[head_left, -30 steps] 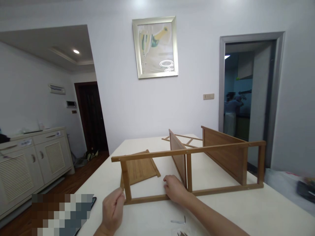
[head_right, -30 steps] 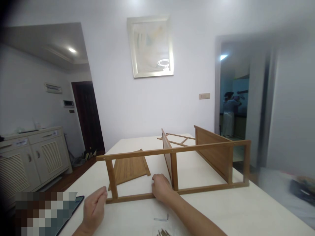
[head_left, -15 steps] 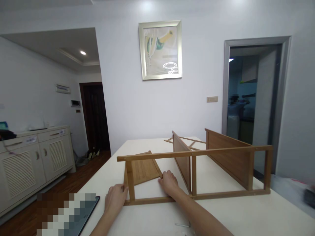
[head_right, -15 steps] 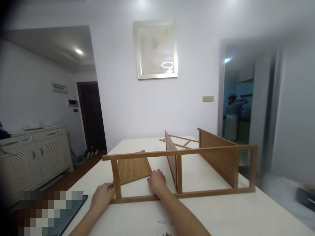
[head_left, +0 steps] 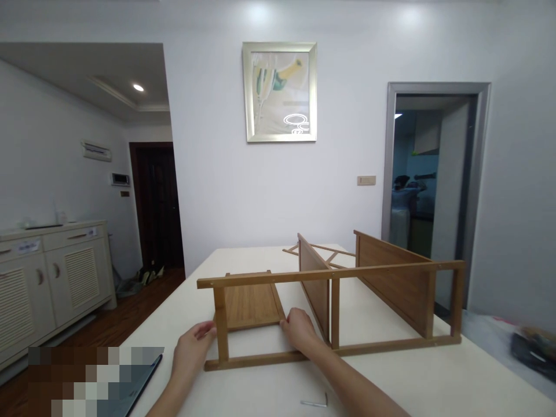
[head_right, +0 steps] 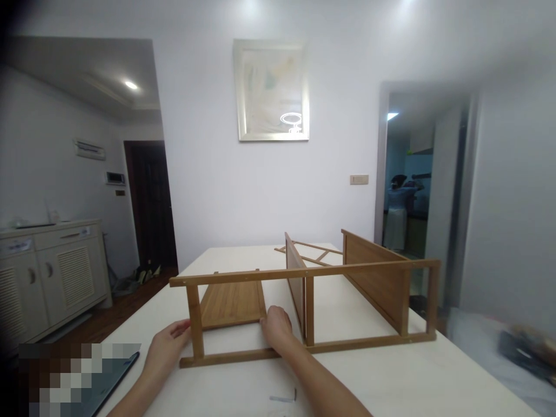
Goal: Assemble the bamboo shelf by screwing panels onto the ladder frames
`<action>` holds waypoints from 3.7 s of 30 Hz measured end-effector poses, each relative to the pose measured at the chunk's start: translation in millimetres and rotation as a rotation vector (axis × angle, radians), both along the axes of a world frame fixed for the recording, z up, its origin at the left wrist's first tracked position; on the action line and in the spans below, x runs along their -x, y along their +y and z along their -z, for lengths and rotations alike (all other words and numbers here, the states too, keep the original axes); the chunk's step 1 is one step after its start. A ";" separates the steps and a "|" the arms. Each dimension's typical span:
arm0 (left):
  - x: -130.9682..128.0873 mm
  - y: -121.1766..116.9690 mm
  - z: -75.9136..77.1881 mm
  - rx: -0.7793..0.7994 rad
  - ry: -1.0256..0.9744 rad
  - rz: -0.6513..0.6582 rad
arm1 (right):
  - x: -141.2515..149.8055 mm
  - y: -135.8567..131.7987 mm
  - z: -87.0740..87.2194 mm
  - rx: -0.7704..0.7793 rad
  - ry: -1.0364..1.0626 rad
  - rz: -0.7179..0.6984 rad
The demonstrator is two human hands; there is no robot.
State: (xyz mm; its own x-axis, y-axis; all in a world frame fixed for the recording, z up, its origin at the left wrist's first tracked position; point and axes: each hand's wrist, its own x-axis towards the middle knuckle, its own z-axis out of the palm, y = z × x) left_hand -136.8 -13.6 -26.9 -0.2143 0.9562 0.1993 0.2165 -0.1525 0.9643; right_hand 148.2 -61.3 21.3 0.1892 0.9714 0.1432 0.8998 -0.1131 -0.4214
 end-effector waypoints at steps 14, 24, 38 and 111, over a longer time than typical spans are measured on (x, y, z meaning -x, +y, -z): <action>-39.1 -9.6 -64.7 -0.129 -0.735 0.033 | -4.9 -5.3 3.5 -0.041 0.131 -0.131; -63.2 -4.0 -109.8 -0.130 -0.788 0.335 | 15.5 -19.3 -3.2 -0.060 -0.129 -0.169; -72.5 -18.2 -97.7 -0.111 -0.766 0.521 | 9.7 -36.0 -12.7 -0.067 -0.187 -0.220; -80.8 -56.4 -111.1 -0.128 -0.508 0.639 | 4.4 -64.5 -8.7 -0.056 -0.115 -0.198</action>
